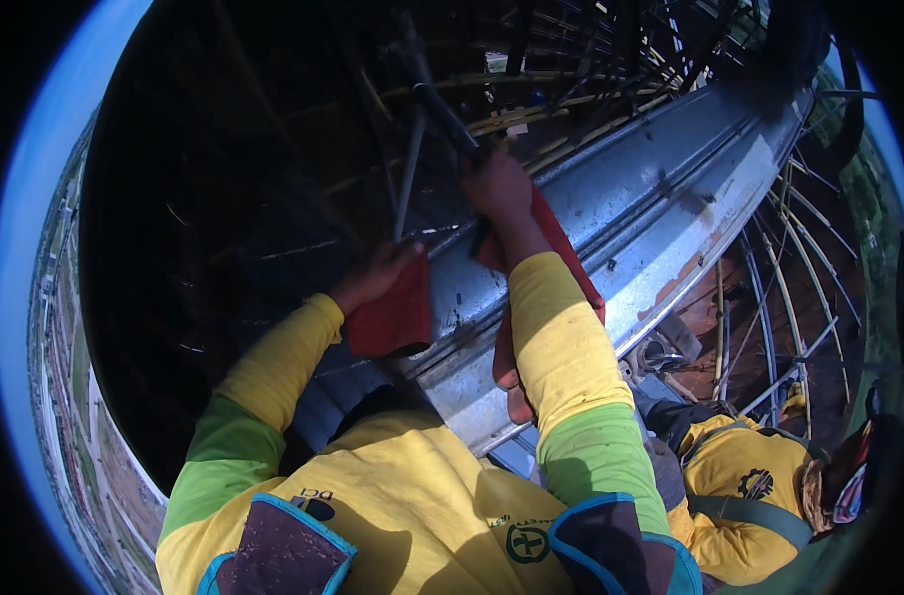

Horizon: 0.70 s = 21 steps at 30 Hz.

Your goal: Workers are bolting together large metal panels to assemble a circular silo-like structure.

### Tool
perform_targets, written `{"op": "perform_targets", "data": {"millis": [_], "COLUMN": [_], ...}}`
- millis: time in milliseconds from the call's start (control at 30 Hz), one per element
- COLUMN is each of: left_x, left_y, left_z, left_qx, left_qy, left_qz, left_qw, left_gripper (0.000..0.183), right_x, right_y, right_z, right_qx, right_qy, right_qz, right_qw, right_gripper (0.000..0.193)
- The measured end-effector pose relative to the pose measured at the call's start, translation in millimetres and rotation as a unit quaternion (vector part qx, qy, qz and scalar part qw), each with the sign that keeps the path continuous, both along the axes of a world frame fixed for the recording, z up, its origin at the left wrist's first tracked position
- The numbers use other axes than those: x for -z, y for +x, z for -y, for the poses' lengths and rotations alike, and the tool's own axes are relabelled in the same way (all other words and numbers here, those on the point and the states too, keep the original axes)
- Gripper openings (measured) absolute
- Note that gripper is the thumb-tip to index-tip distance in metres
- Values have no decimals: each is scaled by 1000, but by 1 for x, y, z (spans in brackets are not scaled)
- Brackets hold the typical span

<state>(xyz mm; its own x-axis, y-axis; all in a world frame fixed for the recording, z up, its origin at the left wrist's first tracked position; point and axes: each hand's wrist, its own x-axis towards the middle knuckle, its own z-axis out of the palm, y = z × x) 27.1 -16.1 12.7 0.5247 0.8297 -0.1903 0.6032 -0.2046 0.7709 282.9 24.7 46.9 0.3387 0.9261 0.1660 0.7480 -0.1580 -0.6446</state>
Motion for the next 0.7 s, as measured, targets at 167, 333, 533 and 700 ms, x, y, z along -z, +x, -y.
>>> {"op": "perform_targets", "data": {"millis": [167,333,533,700], "left_x": [2,22,-17,13], "left_y": [-2,-10,-2,-9], "left_z": [0,11,26,16], "left_qx": [25,23,8,-4], "left_qy": [65,221,194,224], "left_qz": [-5,-97,-50,-37], "left_qw": [998,970,980,974], "left_gripper": [59,51,53,50], "right_x": [-3,-7,1,12], "right_y": [-2,-16,-9,-11], "right_z": [0,10,11,9], "right_qx": [-20,-31,-34,-38], "right_qy": [-1,11,11,41], "right_qz": [20,34,56,73], "right_qw": [1000,999,998,996], "right_gripper": [47,41,39,37]}}
